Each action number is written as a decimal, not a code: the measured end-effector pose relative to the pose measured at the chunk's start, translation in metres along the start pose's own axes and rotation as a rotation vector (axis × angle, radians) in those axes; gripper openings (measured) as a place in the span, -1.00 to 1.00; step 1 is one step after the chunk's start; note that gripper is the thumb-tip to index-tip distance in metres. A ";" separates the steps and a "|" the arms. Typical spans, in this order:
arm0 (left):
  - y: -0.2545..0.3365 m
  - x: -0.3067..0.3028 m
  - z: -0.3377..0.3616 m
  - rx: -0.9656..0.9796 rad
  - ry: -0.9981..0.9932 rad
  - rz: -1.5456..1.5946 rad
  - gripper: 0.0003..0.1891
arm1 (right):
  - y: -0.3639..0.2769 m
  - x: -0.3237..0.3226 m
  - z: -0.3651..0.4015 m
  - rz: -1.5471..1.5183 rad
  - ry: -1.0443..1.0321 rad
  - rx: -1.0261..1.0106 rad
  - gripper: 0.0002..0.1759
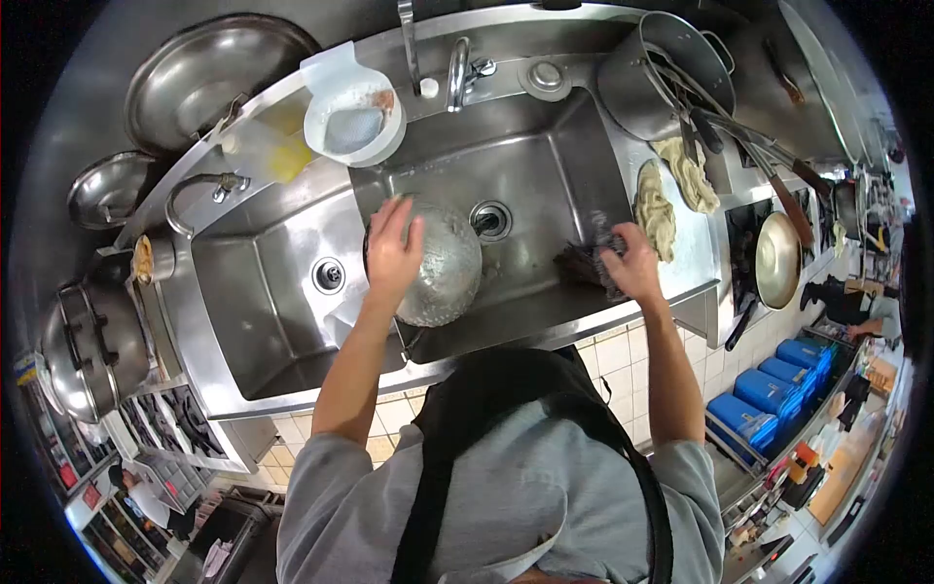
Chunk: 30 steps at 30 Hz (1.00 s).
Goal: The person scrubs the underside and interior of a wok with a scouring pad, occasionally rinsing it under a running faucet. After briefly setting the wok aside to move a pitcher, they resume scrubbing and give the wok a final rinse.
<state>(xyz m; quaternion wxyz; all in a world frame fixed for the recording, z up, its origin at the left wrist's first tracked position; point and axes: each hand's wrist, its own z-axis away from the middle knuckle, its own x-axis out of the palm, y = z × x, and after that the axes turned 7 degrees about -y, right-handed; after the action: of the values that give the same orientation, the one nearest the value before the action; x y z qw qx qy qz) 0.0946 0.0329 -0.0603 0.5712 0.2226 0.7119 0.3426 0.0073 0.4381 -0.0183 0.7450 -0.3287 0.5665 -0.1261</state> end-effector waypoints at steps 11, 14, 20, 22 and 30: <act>0.060 0.132 -0.240 -0.762 -0.025 1.521 -0.33 | 0.114 -0.074 -0.015 0.168 0.386 0.120 -0.35; 0.070 0.142 -0.302 -0.960 0.148 1.761 -0.47 | 0.101 -0.074 -0.003 0.181 0.418 0.052 -0.37; -0.034 0.203 -0.365 -0.858 0.137 2.276 -0.74 | 0.082 -0.059 0.033 -0.090 0.491 0.100 -0.75; 0.013 0.178 -0.321 -0.669 0.080 2.249 -0.77 | 0.069 -0.058 0.036 -0.116 0.507 0.097 -0.81; 0.044 0.169 -0.289 -0.388 0.044 2.082 -0.72 | 0.040 -0.045 0.035 -0.091 0.408 -0.044 -0.78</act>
<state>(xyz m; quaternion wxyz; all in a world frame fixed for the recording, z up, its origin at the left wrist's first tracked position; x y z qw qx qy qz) -0.2294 0.1147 -0.1070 0.0087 0.6215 0.1135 0.7751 0.0178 0.5056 -0.0042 0.6012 -0.3377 0.6928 -0.2112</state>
